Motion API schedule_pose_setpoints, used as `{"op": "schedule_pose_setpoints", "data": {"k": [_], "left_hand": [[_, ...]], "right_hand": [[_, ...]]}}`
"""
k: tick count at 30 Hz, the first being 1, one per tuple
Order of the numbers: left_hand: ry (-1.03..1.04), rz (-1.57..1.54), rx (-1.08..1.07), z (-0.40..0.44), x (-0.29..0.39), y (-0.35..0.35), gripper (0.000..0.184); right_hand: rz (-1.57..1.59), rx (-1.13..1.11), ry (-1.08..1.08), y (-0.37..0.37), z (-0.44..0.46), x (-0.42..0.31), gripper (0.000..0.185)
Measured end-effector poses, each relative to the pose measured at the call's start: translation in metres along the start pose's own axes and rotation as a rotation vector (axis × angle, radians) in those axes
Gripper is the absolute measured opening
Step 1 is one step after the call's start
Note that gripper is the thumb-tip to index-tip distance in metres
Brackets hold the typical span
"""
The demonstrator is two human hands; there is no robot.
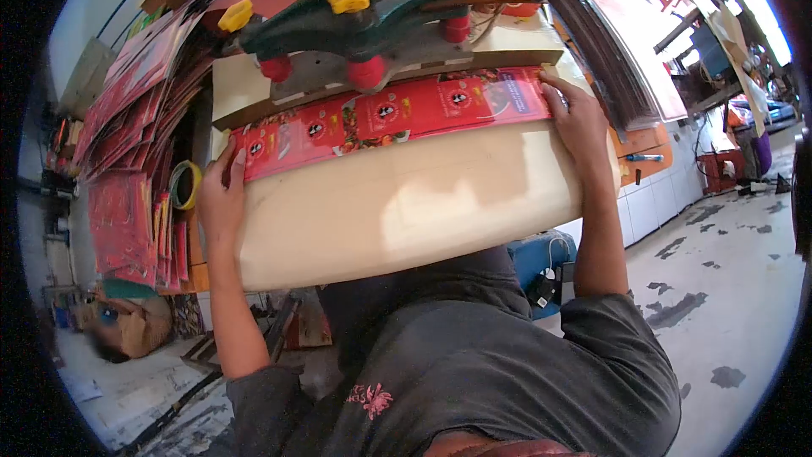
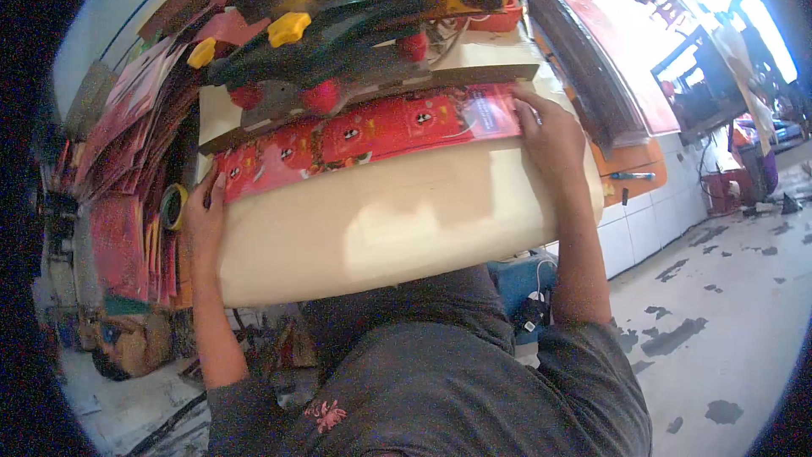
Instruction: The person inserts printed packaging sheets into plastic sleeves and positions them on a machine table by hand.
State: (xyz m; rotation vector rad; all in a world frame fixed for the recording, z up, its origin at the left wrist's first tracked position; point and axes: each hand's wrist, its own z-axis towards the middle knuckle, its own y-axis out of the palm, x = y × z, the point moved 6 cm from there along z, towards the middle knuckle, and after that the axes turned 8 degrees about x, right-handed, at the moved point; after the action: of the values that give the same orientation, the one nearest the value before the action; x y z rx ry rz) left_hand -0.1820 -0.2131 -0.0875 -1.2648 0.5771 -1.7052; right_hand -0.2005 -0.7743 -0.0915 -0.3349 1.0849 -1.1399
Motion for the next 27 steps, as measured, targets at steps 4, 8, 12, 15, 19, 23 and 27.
{"op": "schedule_pose_setpoints", "data": {"k": [4, 8, 12, 15, 19, 23, 27], "left_hand": [[0.023, 0.039, 0.025, 0.0, -0.012, 0.005, 0.05], [0.027, 0.075, 0.029, -0.002, -0.007, 0.003, 0.049], [0.063, 0.057, 0.054, -0.001, -0.005, 0.003, 0.049], [0.038, 0.069, 0.05, -0.005, 0.004, -0.002, 0.05], [0.008, 0.084, 0.08, -0.007, 0.001, -0.002, 0.05], [0.028, 0.06, 0.095, -0.005, -0.008, 0.001, 0.051], [0.036, 0.024, 0.127, -0.006, 0.001, -0.004, 0.051]], "right_hand": [[-0.172, -0.061, 0.108, -0.001, -0.002, -0.008, 0.033], [-0.191, -0.06, 0.11, 0.001, -0.001, -0.008, 0.033], [-0.166, -0.054, 0.099, 0.002, -0.001, -0.008, 0.033], [-0.179, 0.039, 0.026, 0.0, -0.005, -0.014, 0.032], [-0.124, 0.047, 0.033, -0.002, -0.006, -0.021, 0.03], [0.028, 0.083, -0.005, 0.0, -0.005, -0.015, 0.029], [0.197, 0.082, 0.092, -0.009, -0.006, -0.024, 0.028]]}}
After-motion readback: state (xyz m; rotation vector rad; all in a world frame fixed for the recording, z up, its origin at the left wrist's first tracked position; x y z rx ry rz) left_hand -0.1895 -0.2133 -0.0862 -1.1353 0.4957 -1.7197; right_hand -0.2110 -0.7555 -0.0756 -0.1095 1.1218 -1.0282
